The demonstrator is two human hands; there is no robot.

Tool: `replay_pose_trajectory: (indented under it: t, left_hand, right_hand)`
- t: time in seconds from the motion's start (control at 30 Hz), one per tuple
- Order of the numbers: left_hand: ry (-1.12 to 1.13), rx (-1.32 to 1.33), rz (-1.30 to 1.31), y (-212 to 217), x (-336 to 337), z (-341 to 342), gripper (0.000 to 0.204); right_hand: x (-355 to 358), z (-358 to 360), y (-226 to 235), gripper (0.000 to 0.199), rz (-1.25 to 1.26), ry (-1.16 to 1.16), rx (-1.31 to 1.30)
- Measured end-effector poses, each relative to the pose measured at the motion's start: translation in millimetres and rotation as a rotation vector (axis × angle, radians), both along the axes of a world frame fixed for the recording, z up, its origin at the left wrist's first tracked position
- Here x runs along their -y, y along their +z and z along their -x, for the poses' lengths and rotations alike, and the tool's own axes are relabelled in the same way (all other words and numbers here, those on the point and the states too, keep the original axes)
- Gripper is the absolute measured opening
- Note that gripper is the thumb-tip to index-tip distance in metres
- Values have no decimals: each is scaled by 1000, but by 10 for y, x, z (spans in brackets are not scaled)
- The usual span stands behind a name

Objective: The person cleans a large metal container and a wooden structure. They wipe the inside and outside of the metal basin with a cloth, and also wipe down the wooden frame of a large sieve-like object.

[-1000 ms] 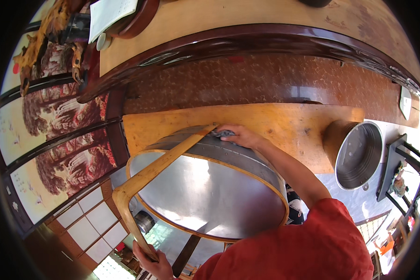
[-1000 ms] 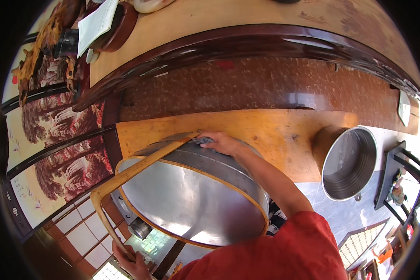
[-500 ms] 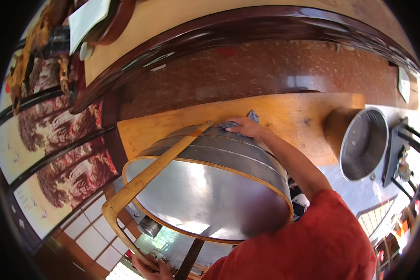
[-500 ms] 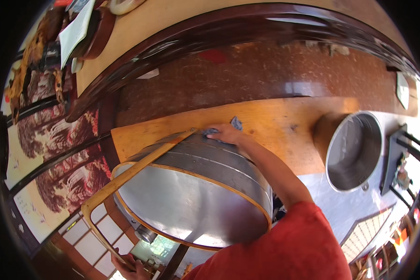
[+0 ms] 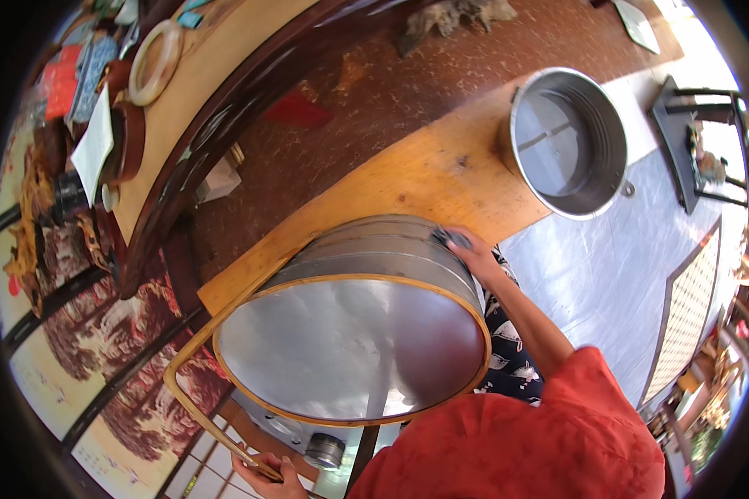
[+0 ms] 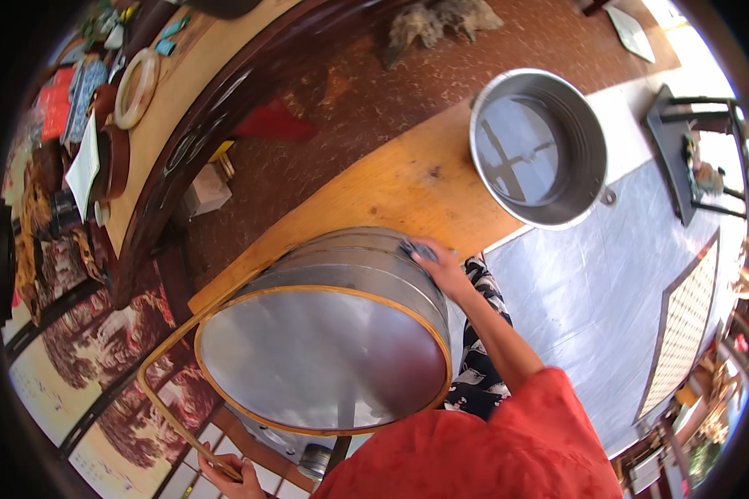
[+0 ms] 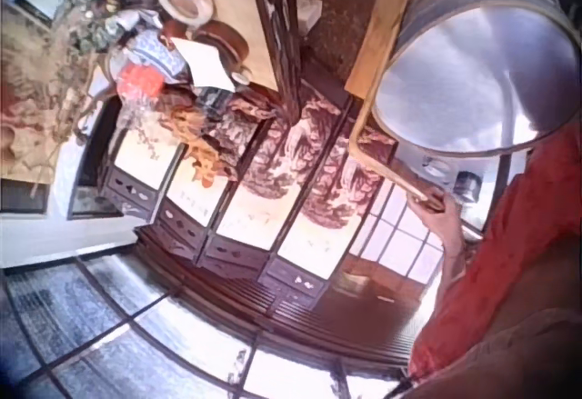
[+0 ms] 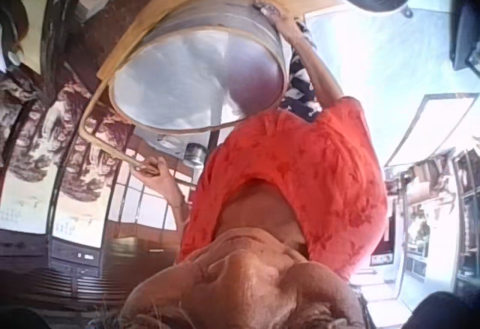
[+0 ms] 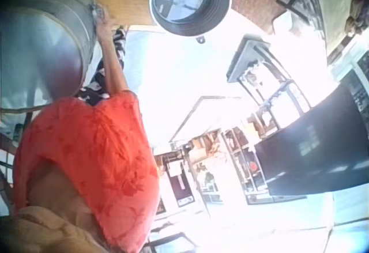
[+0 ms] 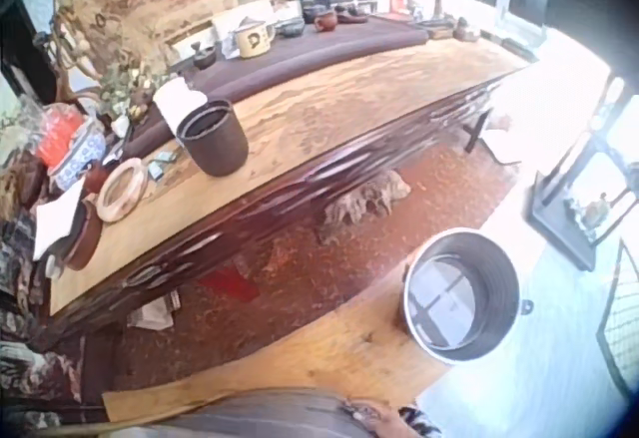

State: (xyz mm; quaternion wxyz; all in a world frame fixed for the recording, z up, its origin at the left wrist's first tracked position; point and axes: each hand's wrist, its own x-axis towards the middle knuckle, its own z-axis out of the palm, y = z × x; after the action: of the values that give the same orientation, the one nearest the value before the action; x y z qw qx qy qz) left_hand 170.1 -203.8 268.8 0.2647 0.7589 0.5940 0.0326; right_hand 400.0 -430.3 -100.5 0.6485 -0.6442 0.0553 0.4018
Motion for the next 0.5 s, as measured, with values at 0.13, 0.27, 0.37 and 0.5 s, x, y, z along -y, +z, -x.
replay_pose_trajectory:
  t: [0.13,0.27,0.37,0.5]
  left_hand:
    - [-166,19,8,-30,-54,-98,68]
    - [-249,58,-162,-40,81,-415,51]
    - [-48,174,-184,-184,-77,-44,71]
    - [-135,151,-192,-269,-407,280,67]
  right_hand:
    - [238,431,577,30,-89,-239,103]
    - [-106,-207,114,28,-159,120,106]
    - [-256,-234,-268,28,-142,119,292]
    - [497,594,349,30,-241,-125,374]
